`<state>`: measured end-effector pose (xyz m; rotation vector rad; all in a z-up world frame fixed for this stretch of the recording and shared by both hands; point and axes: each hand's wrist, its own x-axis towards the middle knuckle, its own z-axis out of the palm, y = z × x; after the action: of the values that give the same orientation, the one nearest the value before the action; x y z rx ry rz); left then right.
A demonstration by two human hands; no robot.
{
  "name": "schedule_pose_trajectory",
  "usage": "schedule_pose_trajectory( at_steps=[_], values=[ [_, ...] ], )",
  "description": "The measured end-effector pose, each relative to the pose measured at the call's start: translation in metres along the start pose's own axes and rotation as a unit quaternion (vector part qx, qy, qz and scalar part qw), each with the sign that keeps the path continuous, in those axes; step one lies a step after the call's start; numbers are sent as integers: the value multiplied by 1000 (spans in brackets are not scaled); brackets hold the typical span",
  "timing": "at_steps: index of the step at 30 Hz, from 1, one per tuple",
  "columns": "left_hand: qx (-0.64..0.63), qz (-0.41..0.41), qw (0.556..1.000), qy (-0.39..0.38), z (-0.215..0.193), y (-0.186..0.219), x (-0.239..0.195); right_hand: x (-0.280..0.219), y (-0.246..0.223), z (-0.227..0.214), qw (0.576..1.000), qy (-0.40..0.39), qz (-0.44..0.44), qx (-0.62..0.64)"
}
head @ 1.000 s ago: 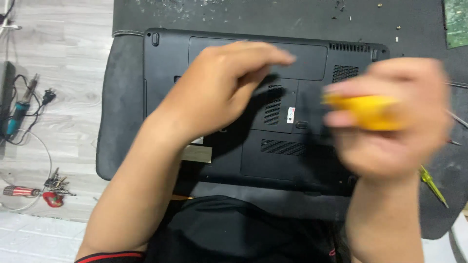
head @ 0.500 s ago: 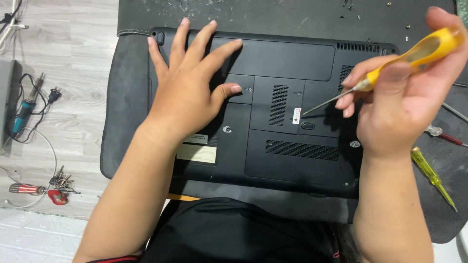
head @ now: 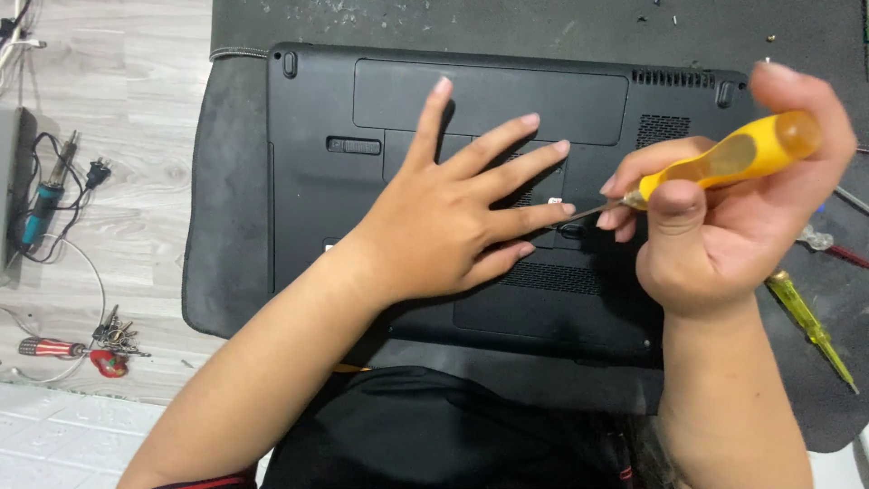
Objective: The person removes screws from a laptop's hard drive bay cover, takes out the old hard drive, and installs a new one. They then replace the cover and secure it with screws.
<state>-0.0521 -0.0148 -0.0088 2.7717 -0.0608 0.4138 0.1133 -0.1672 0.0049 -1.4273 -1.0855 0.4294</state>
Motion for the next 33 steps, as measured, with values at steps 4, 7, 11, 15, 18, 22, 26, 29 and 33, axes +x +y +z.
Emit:
schedule_pose_trajectory(
  at_steps=[4, 7, 11, 15, 18, 22, 26, 29, 33],
  values=[
    [-11, -27, 999, -28, -3, 2, 3, -1, 1, 1, 1000, 1, 3, -3],
    [-38, -67, 997, -32, 0, 2, 7, -3, 2, 2, 1000, 6, -18, -12],
    [-35, -89, 995, -22, 2, 1, 8, -4, 3, 4, 999, 15, -48, -14],
    [-33, -105, 993, -31, 4, 1, 8, -1, 0, 0, 998, -29, -58, -18],
    [-26, -96, 995, -23, 3, 0, 8, 0, -3, -9, 992, -89, -83, -13],
    [-30, -95, 995, -24, 4, -1, 7, 5, -19, -19, 985, -170, 13, -33],
    [-34, -96, 995, -22, 6, -2, 6, 18, -32, -28, 955, -261, 108, -88],
    [-41, -93, 995, -21, 6, -3, 5, 18, -30, -32, 956, -252, 130, -79],
    [-37, -91, 995, -13, 8, -4, 4, 18, -32, -31, 967, -228, 110, -17]
  ],
)
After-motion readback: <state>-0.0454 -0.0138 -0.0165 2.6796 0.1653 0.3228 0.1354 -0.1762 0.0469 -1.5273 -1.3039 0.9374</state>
